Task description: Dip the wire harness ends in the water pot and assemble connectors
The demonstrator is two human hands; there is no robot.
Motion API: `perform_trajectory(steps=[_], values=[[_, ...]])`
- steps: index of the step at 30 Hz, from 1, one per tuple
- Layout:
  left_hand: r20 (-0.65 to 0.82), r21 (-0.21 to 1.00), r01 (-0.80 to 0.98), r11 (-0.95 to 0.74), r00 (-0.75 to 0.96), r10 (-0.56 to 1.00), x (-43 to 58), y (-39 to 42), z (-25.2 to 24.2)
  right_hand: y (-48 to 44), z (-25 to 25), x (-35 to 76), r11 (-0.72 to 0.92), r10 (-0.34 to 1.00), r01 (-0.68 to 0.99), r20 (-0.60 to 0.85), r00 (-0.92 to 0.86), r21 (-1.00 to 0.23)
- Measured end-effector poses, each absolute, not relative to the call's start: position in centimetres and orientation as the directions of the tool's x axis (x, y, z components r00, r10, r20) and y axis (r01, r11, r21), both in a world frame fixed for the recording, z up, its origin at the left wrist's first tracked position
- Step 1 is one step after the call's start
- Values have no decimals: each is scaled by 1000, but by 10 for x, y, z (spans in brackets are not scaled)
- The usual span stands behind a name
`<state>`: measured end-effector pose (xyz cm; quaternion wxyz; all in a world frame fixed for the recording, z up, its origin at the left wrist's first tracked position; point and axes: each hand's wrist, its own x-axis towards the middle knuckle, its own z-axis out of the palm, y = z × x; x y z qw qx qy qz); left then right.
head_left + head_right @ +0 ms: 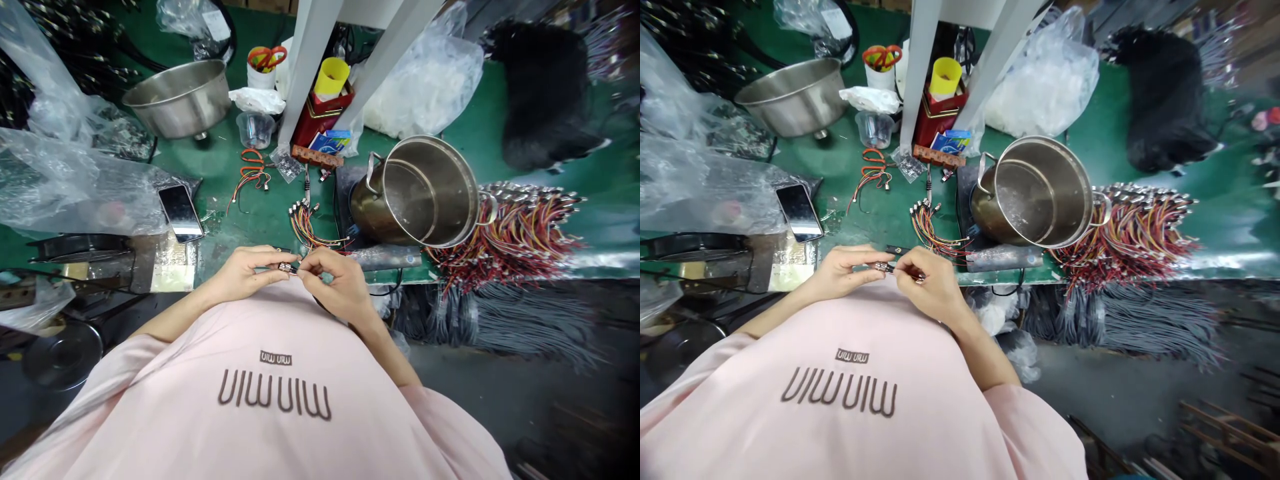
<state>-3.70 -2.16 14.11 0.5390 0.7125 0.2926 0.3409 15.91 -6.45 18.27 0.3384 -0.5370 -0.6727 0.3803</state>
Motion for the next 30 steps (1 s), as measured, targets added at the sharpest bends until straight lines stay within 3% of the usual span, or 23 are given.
perform_trajectory(steps=[5, 12, 20, 26, 30], values=[[69, 988, 70, -140, 604, 794, -37, -22, 140, -60, 181, 155, 93, 979, 420, 6, -205, -903], [-238, 962, 17, 272, 538, 809, -38, -24, 133, -58, 182, 165, -63, 954, 356, -161, -253, -932], [-242, 960, 18, 280, 558, 794, -35, -22, 135, -58, 174, 162, -64, 949, 367, -171, -266, -928], [-326, 919, -47, 392, 469, 821, -34, -20, 130, -59, 171, 163, -157, 946, 222, -211, -245, -962], [-289, 919, -105, 380, 475, 831, -34, -16, 127, -63, 170, 167, -188, 956, 165, -219, -197, -968]])
